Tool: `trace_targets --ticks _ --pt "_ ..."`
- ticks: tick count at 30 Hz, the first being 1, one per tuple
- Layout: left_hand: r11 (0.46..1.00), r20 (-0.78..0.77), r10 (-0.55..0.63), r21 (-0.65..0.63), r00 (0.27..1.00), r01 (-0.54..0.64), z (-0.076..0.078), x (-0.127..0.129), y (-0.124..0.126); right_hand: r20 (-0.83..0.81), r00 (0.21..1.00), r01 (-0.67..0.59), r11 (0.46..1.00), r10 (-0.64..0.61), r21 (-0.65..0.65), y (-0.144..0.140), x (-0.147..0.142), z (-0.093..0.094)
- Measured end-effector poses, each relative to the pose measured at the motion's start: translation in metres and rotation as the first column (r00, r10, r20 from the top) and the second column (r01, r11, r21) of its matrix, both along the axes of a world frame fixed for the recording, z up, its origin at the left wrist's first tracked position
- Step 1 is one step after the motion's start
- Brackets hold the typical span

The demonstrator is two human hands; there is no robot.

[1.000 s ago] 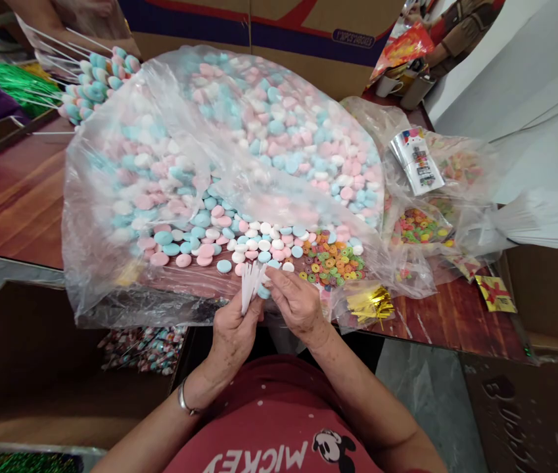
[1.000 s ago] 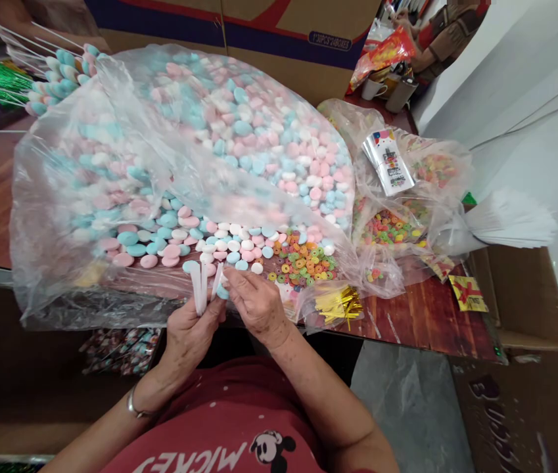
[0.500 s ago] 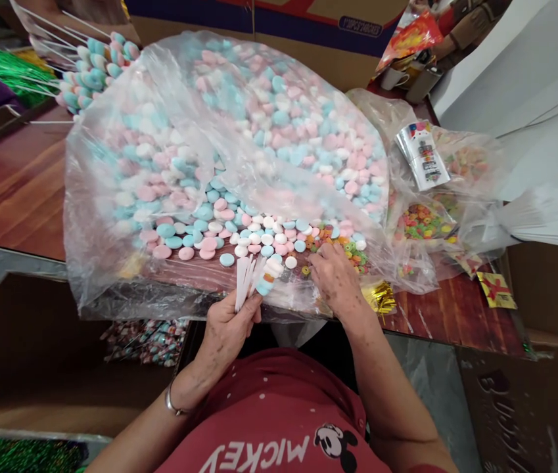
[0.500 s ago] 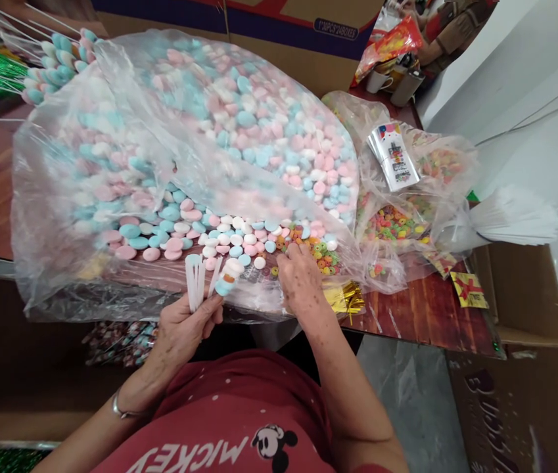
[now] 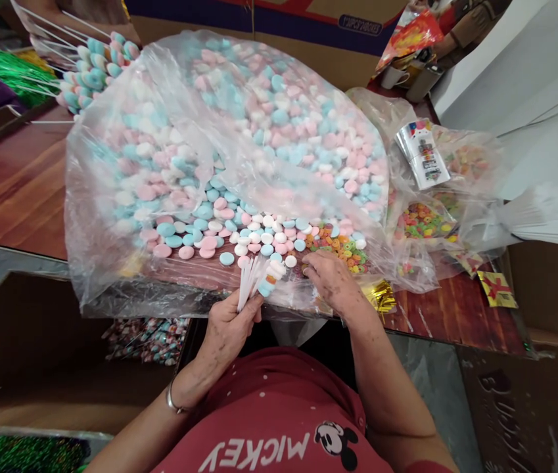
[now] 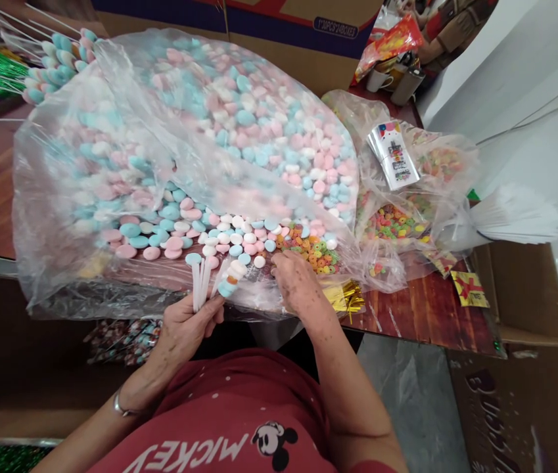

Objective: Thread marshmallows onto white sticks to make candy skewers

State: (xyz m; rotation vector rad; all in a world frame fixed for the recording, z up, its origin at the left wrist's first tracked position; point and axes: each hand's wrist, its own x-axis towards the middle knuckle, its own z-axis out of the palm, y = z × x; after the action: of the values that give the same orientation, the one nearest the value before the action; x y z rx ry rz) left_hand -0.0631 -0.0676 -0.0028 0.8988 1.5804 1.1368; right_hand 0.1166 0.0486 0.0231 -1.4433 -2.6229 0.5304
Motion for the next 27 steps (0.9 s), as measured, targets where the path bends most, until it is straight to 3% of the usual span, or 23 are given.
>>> trace_targets --ticks 4,7,9,11,13,15,17,19,22,27 --pt "1.000 0.006 -0.002 0.003 1.000 0.002 0.001 0.001 0.001 0.154 0.988 0.015 1.000 -0.015 0.001 -0.002 -0.006 0.004" --pt "1.000 -0.007 -0.012 0.006 1.000 0.012 -0.002 0.000 -0.001 0.176 0.984 0.031 0.998 -0.041 0.060 -0.008 -0.006 0.009" --pt "1.000 -0.015 -0.024 0.016 1.000 0.024 -0.006 -0.001 -0.002 0.105 0.991 0.077 0.993 -0.086 0.085 -0.012 -0.005 0.008" --pt "0.999 -0.033 -0.045 0.029 0.998 0.046 -0.009 -0.002 -0.004 -0.093 0.982 0.170 0.984 -0.165 0.048 -0.015 -0.004 0.003" --pt "0.996 -0.072 -0.073 0.042 0.995 0.076 -0.010 -0.002 -0.005 -0.406 0.875 0.240 0.964 -0.264 -0.110 -0.017 -0.004 -0.004" --pt "0.992 -0.118 -0.107 0.051 0.987 0.114 -0.008 -0.002 -0.004 -0.666 0.650 0.181 0.926 -0.366 -0.333 -0.018 -0.006 -0.012" --pt "0.987 -0.160 -0.138 0.056 0.977 0.149 -0.005 -0.001 -0.003 -0.764 0.462 0.060 0.876 -0.450 -0.479 -0.020 -0.008 -0.016" --pt "0.983 -0.196 -0.153 0.069 0.969 0.170 -0.002 -0.001 -0.002 -0.777 0.396 0.009 0.848 -0.490 -0.530 -0.021 -0.010 -0.018" --pt "0.978 -0.236 -0.157 0.095 0.959 0.184 0.000 -0.002 0.000 -0.781 0.439 0.035 0.877 -0.444 -0.479 -0.024 -0.010 -0.017" --pt "0.980 -0.248 -0.155 0.081 0.956 0.180 -0.001 -0.002 0.000 -0.796 0.549 0.075 0.964 -0.255 -0.256 -0.028 -0.008 -0.015"
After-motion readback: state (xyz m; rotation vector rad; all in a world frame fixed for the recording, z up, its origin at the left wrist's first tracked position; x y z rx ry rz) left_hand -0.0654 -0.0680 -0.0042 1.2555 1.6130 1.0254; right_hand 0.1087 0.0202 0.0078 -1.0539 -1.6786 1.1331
